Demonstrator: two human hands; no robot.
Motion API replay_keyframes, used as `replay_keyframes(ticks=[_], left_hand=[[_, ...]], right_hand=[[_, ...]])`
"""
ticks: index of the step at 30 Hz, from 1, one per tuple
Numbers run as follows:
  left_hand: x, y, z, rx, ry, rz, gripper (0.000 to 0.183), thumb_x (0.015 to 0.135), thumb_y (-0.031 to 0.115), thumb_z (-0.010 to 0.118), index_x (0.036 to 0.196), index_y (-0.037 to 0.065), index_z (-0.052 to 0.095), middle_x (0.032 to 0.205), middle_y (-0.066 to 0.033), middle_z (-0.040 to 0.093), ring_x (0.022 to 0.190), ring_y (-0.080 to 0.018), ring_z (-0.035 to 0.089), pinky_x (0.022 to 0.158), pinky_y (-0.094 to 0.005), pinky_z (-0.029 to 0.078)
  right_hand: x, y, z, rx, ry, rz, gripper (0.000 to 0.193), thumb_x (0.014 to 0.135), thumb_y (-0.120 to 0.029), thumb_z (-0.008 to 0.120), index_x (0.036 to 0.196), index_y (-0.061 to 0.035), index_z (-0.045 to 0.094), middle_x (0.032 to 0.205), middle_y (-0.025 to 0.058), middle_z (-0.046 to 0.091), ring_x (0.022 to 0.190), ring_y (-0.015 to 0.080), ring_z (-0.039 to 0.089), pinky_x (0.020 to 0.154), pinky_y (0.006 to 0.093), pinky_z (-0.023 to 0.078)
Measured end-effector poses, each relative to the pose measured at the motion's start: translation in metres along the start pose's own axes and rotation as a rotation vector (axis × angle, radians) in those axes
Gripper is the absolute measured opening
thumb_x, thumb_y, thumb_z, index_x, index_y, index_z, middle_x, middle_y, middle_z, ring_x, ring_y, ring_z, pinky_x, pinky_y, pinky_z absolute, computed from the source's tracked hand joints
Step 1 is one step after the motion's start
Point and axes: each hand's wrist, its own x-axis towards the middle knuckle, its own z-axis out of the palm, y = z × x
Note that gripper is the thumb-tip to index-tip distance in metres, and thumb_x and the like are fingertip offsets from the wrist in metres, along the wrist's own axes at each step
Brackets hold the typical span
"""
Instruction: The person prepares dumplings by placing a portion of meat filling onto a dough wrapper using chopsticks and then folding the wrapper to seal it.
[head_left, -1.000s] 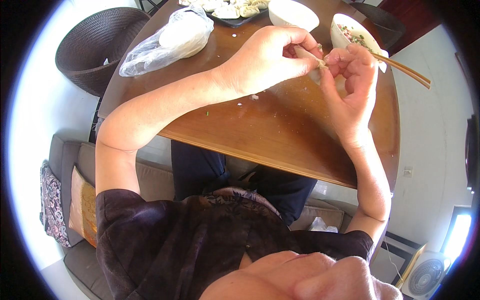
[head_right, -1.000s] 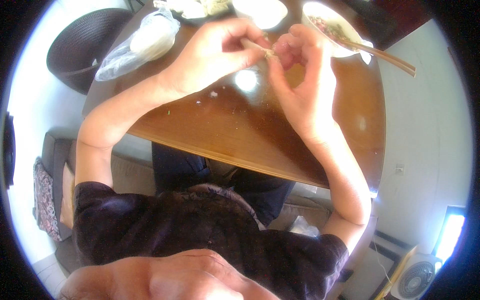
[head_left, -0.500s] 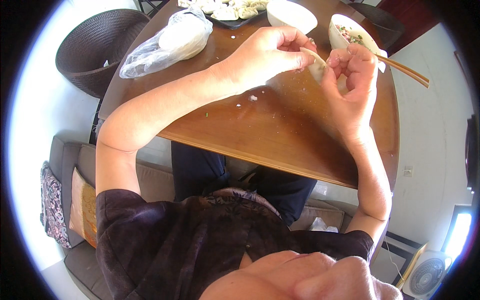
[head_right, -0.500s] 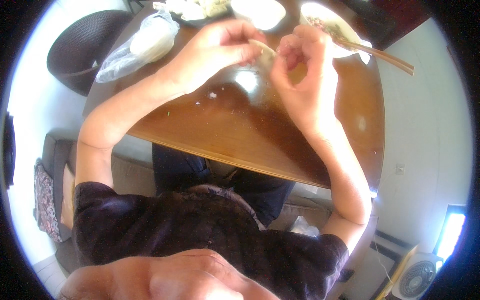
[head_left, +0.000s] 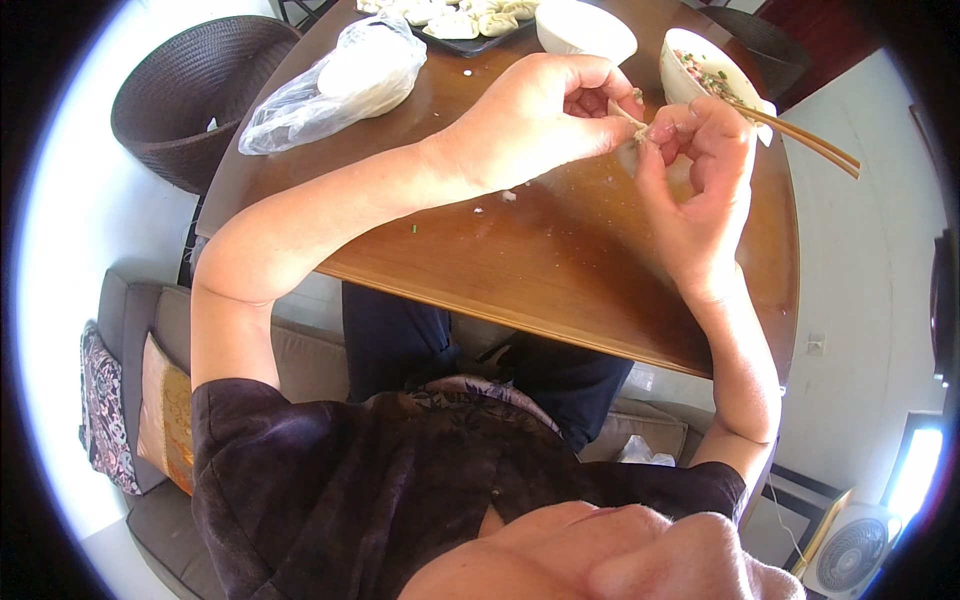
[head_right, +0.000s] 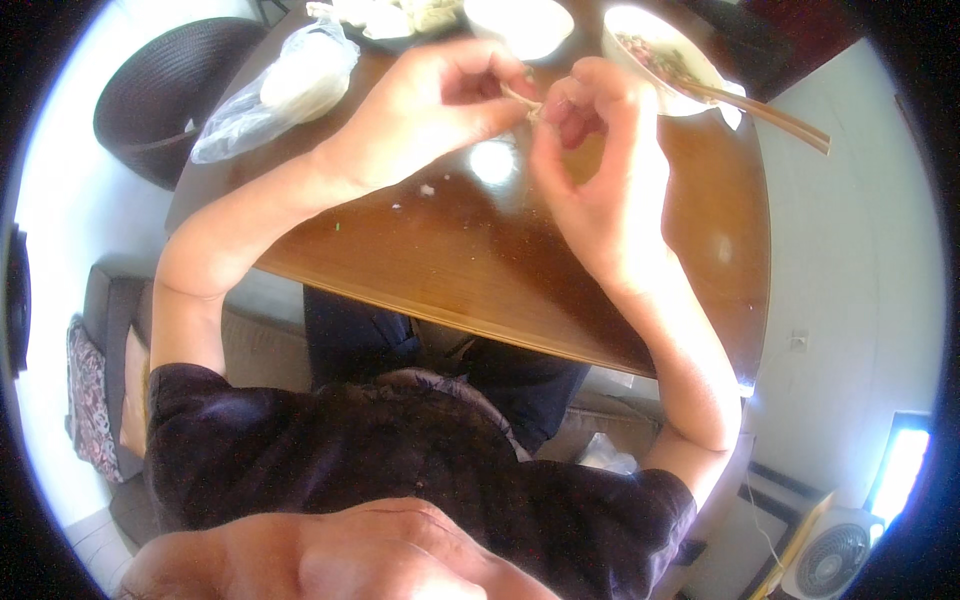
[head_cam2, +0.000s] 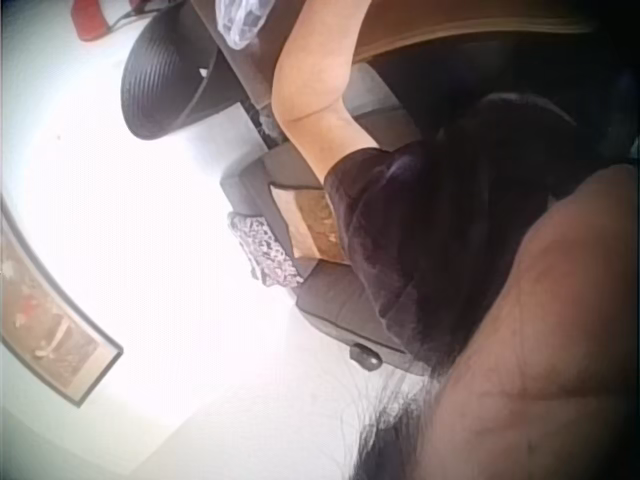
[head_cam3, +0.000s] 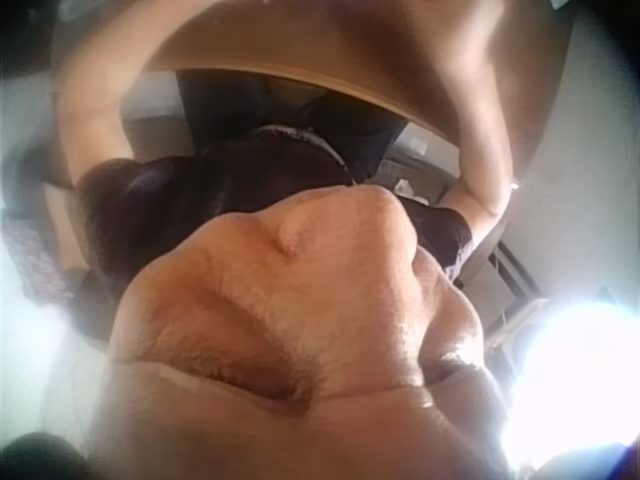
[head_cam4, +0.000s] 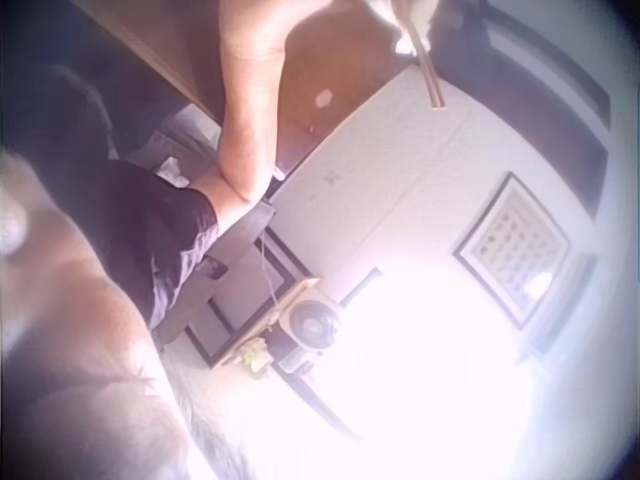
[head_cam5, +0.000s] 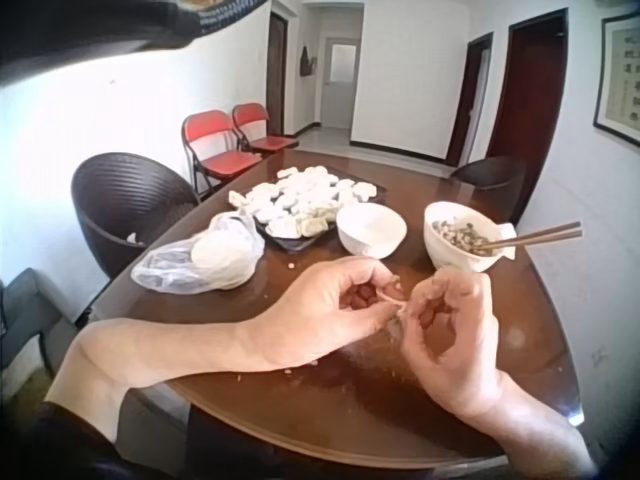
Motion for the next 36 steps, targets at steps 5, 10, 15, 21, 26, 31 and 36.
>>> replay_keyframes(ticks=[5, 10, 15, 21, 26, 31, 36], left_hand=[[-0.003, 0.005, -0.001, 0.016, 0.007, 0.000, 0.017, 0.094, 0.006, 0.062, 0.110, 0.003, 0.062, 0.094, 0.0018, 0.061, 0.088, -0.0051, 0.058, 0.079, -0.0203, 0.049], [-0.003, 0.005, 0.003, 0.091, 0.029, 0.084, 0.020, 0.094, 0.006, 0.062, 0.113, 0.002, 0.060, 0.097, 0.0001, 0.062, 0.090, -0.0064, 0.060, 0.081, -0.0211, 0.050], [0.000, -0.003, 0.004, -0.075, 0.093, 0.088, 0.022, 0.095, 0.007, 0.062, 0.116, 0.003, 0.058, 0.100, -0.0018, 0.064, 0.093, -0.0080, 0.061, 0.084, -0.0224, 0.051], [0.001, -0.002, -0.003, -0.076, 0.024, -0.058, 0.019, 0.096, 0.010, 0.062, 0.113, 0.003, 0.061, 0.101, -0.0018, 0.064, 0.094, -0.0087, 0.062, 0.085, -0.0220, 0.051], [0.001, -0.003, 0.000, 0.021, 0.041, 0.012, 0.017, 0.094, 0.009, 0.064, 0.110, 0.004, 0.062, 0.099, -0.0008, 0.064, 0.092, -0.0078, 0.061, 0.084, -0.0220, 0.051], [-0.001, 0.001, 0.001, 0.068, 0.037, 0.060, 0.016, 0.094, 0.009, 0.065, 0.109, 0.003, 0.063, 0.098, -0.0008, 0.064, 0.092, -0.0077, 0.061, 0.084, -0.0221, 0.051], [-0.003, 0.004, 0.001, 0.024, 0.034, 0.030, 0.016, 0.094, 0.007, 0.063, 0.110, 0.002, 0.063, 0.099, -0.0008, 0.065, 0.092, -0.0075, 0.061, 0.083, -0.0222, 0.052]], right_hand=[[0.001, 0.001, 0.001, 0.013, 0.020, 0.061, 0.051, 0.079, 0.008, 0.067, 0.124, -0.0049, 0.046, 0.093, 0.0049, 0.062, 0.070, 0.0115, 0.057, 0.068, 0.0251, 0.050], [0.000, 0.004, 0.000, 0.007, 0.012, 0.083, 0.050, 0.079, 0.006, 0.067, 0.123, -0.0063, 0.047, 0.093, 0.0040, 0.063, 0.069, 0.0110, 0.057, 0.068, 0.0254, 0.051], [0.002, -0.001, -0.002, -0.046, 0.015, 0.077, 0.045, 0.079, 0.006, 0.067, 0.119, -0.0065, 0.050, 0.089, 0.0028, 0.063, 0.068, 0.0108, 0.057, 0.066, 0.0243, 0.051], [0.003, -0.001, -0.003, -0.021, -0.004, 0.092, 0.045, 0.079, 0.006, 0.067, 0.119, -0.0062, 0.050, 0.089, 0.0022, 0.063, 0.068, 0.0100, 0.058, 0.067, 0.0236, 0.051], [-0.001, -0.003, -0.001, 0.031, -0.024, 0.042, 0.046, 0.080, 0.006, 0.068, 0.121, -0.0057, 0.050, 0.090, 0.0028, 0.062, 0.069, 0.0103, 0.058, 0.066, 0.0236, 0.051], [0.000, 0.001, 0.000, 0.036, -0.001, 0.011, 0.050, 0.081, 0.006, 0.069, 0.124, -0.0057, 0.047, 0.090, 0.0034, 0.062, 0.070, 0.0107, 0.058, 0.065, 0.0236, 0.050], [0.001, 0.001, 0.000, 0.047, 0.016, 0.064, 0.052, 0.081, 0.005, 0.069, 0.126, -0.0055, 0.045, 0.092, 0.0043, 0.063, 0.070, 0.0104, 0.058, 0.066, 0.0233, 0.050]])
